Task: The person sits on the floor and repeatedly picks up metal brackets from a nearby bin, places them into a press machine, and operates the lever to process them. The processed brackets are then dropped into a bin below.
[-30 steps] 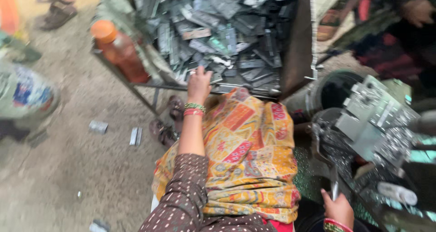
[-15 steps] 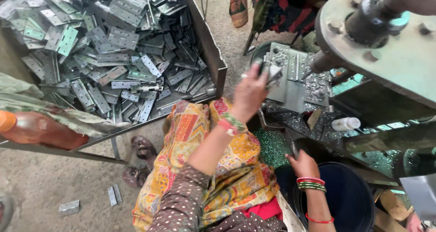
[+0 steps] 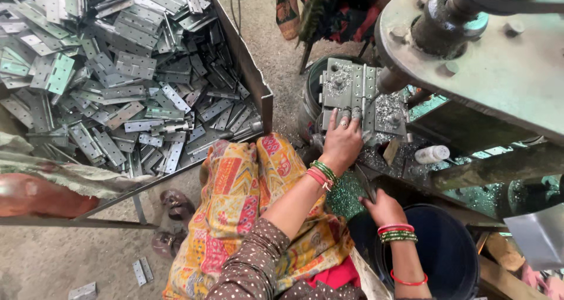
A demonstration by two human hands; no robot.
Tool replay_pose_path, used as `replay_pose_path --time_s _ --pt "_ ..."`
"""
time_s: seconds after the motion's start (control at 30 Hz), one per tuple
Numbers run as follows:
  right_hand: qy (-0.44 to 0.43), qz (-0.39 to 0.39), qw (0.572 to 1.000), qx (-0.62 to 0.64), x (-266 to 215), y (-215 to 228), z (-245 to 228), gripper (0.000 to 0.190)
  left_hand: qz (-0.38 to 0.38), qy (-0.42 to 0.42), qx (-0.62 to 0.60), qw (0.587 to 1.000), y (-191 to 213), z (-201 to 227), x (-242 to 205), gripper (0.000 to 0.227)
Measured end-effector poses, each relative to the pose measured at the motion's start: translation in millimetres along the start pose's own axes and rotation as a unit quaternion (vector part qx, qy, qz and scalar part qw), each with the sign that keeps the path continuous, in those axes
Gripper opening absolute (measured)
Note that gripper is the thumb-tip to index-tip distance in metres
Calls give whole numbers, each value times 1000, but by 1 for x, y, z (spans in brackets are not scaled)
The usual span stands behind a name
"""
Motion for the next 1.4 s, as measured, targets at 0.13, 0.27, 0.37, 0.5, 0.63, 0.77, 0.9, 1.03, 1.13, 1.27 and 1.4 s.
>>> replay_pose_path --time_s 0.13,0.27,0.37,0.5,0.63,0.77,0.9,1.03,1.13,1.27,1.4 --pt "1 26 1000 -13 8 -25 16 56 -23 -3 9 1000 -5 -1 9 31" --pt "39 137 989 41 5 -76 20 45 32 -4 -5 999 2 -3 2 34" --pt "73 180 977 92 8 -95 24 38 28 4 -10 1000 1 -5 5 30" --pt "22 111 989 93 5 -100 23 51 -38 -10 -10 999 -1 -6 -1 27" --pt "52 63 991 106 5 -51 5 45 23 -24 -29 999 7 -9 7 33" --pt "8 53 998 28 -7 -22 -7 43 -20 -21 27 999 -9 -13 18 35" --pt "-26 39 995 83 -14 -31 -9 37 13 -33 40 999 -5 -11 33 38" --pt "-1 98 985 138 -10 -60 -2 30 -23 -18 30 999 -6 -14 26 36" --pt "25 134 983 124 -17 -73 0 32 -29 -31 37 998 0 -14 13 31" --pt "9 72 987 145 -5 -53 1 36 10 -41 30 999 10 -12 22 31" --pt "11 48 997 60 2 -22 -6 41 -46 -32 31 998 -3 -20 35 26"
Point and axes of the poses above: each hand's wrist, its own x-axis towards the middle knuckle, its own y-axis out of the back of the hand, z = x × y, the point moved 7 cm from there along x, towards the middle knuckle, and after that the axes turned 4 degrees about z, right-handed, at the moved point
